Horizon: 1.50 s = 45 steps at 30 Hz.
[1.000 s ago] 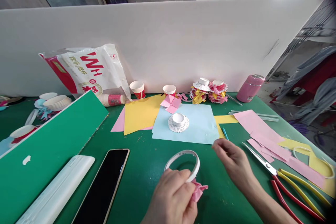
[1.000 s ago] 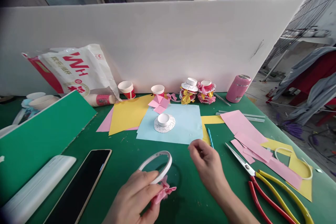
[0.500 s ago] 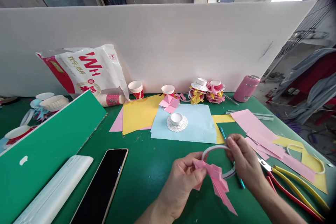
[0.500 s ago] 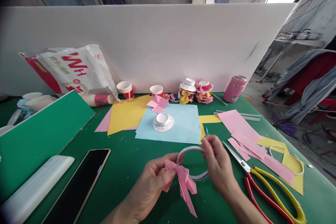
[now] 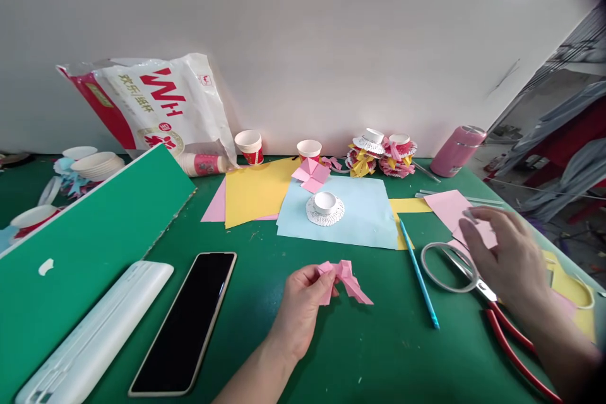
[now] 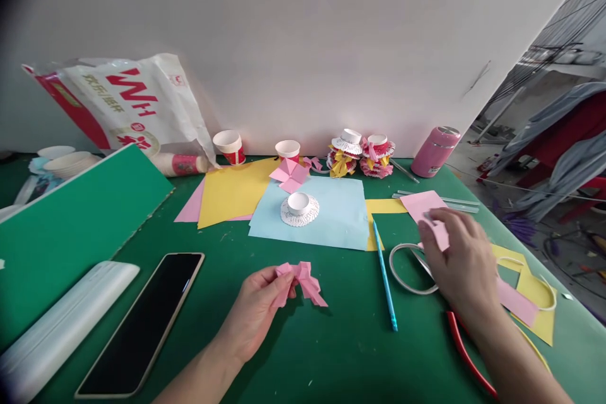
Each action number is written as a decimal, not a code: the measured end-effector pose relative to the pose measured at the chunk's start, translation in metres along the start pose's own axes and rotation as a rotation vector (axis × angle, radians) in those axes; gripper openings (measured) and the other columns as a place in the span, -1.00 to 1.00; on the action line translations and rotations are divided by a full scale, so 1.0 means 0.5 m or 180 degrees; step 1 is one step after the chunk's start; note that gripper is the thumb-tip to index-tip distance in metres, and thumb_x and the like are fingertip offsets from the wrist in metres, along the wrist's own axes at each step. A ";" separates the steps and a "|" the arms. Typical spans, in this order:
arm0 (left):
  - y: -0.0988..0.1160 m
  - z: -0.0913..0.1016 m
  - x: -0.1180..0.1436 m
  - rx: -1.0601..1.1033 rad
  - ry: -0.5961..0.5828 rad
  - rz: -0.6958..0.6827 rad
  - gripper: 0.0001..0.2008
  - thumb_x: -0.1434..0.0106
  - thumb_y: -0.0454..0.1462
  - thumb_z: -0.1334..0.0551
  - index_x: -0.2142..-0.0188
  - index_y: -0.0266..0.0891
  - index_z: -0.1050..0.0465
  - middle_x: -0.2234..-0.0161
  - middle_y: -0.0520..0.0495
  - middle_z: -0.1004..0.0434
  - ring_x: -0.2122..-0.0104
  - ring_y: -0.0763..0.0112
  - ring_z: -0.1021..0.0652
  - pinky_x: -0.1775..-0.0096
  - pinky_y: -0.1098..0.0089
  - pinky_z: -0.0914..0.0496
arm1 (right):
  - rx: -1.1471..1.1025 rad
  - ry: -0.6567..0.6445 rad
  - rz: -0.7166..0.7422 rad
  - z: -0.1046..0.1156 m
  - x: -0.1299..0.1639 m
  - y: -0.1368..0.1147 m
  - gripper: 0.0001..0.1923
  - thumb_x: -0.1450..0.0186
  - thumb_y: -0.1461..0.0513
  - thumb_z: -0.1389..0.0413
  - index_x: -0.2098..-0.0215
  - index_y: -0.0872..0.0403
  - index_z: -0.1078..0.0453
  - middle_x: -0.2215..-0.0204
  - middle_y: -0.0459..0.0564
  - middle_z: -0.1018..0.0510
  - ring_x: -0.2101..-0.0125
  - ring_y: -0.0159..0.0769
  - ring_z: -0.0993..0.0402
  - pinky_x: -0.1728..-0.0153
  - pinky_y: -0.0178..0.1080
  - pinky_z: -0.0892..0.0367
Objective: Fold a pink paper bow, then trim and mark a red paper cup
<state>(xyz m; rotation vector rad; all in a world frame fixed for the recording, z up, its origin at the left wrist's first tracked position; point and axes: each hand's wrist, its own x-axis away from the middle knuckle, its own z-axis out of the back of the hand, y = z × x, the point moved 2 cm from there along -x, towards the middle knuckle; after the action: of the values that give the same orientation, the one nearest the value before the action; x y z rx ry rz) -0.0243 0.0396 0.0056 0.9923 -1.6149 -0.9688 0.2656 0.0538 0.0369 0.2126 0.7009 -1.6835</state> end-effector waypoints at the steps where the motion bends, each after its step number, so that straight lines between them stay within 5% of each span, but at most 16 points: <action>1: -0.001 0.000 0.000 0.0018 -0.0028 0.0044 -0.67 -0.14 -0.08 -0.22 0.35 -0.33 -0.55 0.31 -0.23 -0.57 0.30 0.23 -0.50 0.23 0.21 -0.33 | -0.0558 -0.0248 0.0056 -0.006 0.010 -0.032 -0.82 -0.29 0.16 -0.01 0.21 0.07 -0.35 0.20 0.18 -0.50 0.22 -0.09 -0.42 0.36 -0.16 -0.30; 5: -0.006 0.006 0.002 0.0156 -0.0050 0.0120 -0.71 -0.14 -0.10 -0.23 0.39 -0.32 -0.52 0.45 -0.11 -0.52 0.39 0.36 -0.44 0.28 0.30 -0.30 | -0.2110 -0.1560 0.0221 -0.049 0.060 -0.167 -0.78 -0.31 0.11 0.02 0.29 0.05 -0.38 0.39 -0.01 -0.53 0.38 -0.24 -0.45 0.40 -0.25 -0.35; 9: -0.003 0.017 0.006 0.0312 -0.0366 -0.0130 -0.79 -0.14 -0.16 -0.24 0.47 -0.28 -0.49 0.54 0.02 -0.39 0.49 0.48 -0.35 0.35 0.38 -0.28 | -0.2841 -0.2238 0.0236 -0.084 0.085 -0.240 -0.77 -0.31 0.13 0.02 0.31 0.07 -0.41 0.40 -0.04 -0.53 0.40 -0.31 -0.45 0.39 -0.30 -0.38; 14: -0.001 0.032 0.005 -0.0152 -0.0456 -0.0475 -0.72 -0.13 -0.11 -0.22 0.55 -0.26 -0.46 0.43 -0.05 -0.42 0.51 0.46 -0.40 0.44 0.37 -0.33 | -0.2940 -0.2300 0.0259 -0.108 0.090 -0.243 -0.81 -0.30 0.17 -0.02 0.30 0.07 -0.44 0.39 -0.04 -0.54 0.38 -0.30 -0.46 0.37 -0.30 -0.38; 26: -0.007 0.033 0.004 -0.1001 -0.0488 -0.0773 -0.81 -0.19 -0.22 -0.17 0.40 -0.26 -0.52 0.18 -0.17 -0.42 0.18 0.26 -0.48 0.19 0.32 -0.40 | -0.2532 -0.2674 0.0788 -0.100 0.092 -0.243 -0.80 -0.31 0.33 0.04 0.24 0.07 -0.42 0.39 -0.04 -0.50 0.39 -0.33 -0.43 0.37 -0.29 -0.32; 45: -0.018 0.032 0.000 -0.0717 -0.0610 -0.0651 -0.83 -0.20 -0.24 -0.18 0.36 -0.26 -0.52 0.20 -0.12 -0.51 0.23 0.31 -0.50 0.19 0.37 -0.37 | -0.2530 -0.2864 0.0805 -0.108 0.104 -0.240 -0.82 -0.31 0.32 0.05 0.23 0.09 -0.38 0.36 -0.04 -0.51 0.38 -0.34 -0.40 0.36 -0.33 -0.30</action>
<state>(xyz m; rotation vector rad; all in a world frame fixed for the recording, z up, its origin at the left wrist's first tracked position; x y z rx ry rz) -0.0386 0.0384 -0.0063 0.9436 -1.5367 -1.3893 0.1273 0.0501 0.0074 -0.9258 0.5523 -0.9834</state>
